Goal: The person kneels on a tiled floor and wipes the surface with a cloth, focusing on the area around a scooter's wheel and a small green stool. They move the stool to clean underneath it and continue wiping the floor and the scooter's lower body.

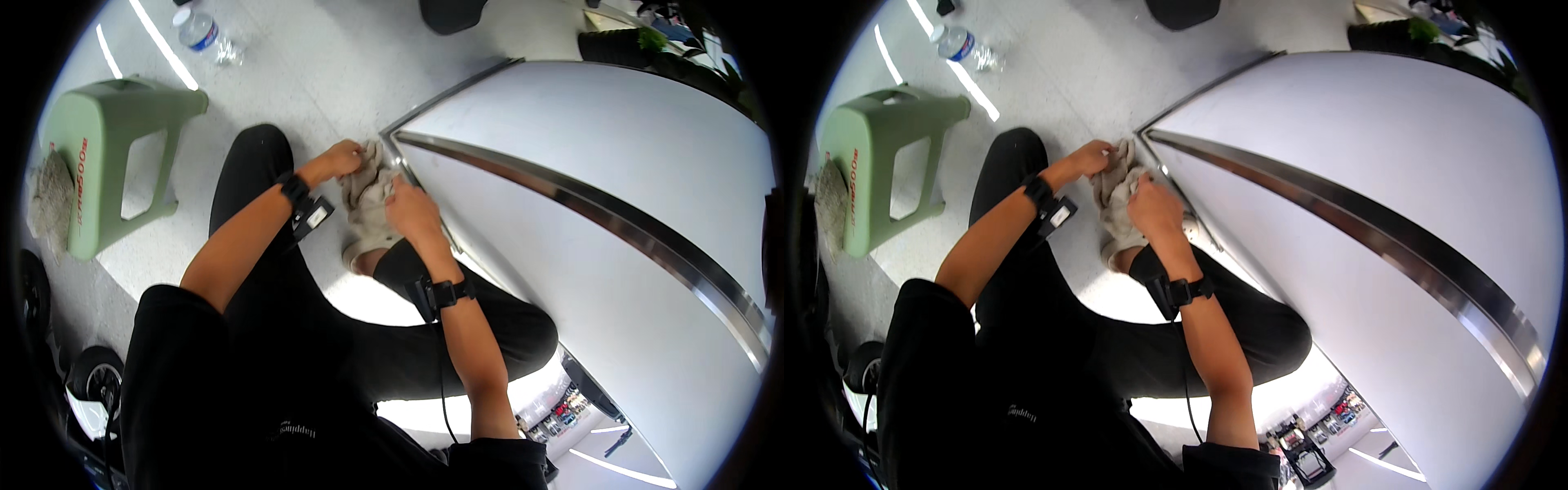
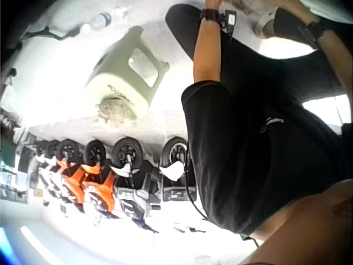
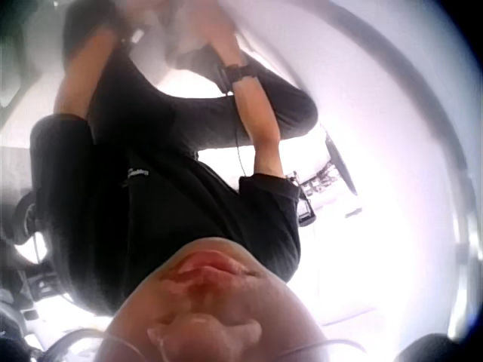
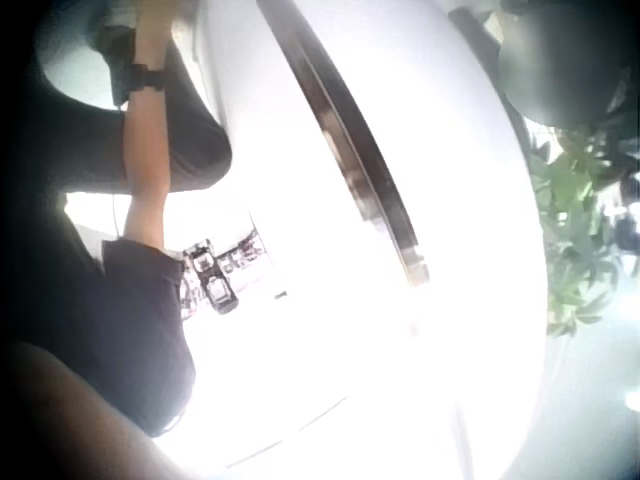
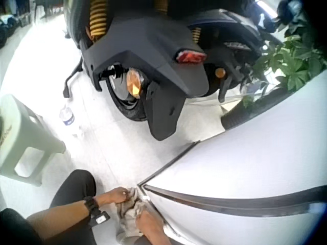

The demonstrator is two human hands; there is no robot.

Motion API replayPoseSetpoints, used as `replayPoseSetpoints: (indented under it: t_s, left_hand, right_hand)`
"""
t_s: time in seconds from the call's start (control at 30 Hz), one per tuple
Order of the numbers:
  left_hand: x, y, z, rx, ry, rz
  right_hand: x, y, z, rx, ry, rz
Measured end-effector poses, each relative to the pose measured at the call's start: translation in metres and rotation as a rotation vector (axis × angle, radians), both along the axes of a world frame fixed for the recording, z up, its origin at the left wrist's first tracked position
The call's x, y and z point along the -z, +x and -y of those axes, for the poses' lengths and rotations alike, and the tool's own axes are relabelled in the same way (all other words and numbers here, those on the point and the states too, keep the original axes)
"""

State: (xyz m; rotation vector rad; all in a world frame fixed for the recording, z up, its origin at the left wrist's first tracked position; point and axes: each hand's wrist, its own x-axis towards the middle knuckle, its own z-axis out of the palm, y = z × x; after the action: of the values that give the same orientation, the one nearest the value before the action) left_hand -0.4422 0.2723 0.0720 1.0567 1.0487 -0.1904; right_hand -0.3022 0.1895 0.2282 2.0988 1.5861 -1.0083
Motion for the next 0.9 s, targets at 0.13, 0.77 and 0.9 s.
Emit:
replayPoseSetpoints:
  t_s: [0.13, 0.77, 0.9]
  left_hand:
    - [-0.037, -0.048, -0.007, -0.041, 0.529, 0.003]
    - [-0.225, -0.369, -0.009, 0.444, 1.522, -0.46]
    - [-0.213, -0.37, -0.024, 0.432, 1.592, -0.372]
  right_hand:
    - [-0.016, -0.009, 0.002, -0.008, 0.017, 0.014]
    - [-0.064, -0.029, -0.03, -0.14, 0.271, -0.045]
    - [-0.077, -0.016, -0.024, -0.147, 0.312, -0.011]
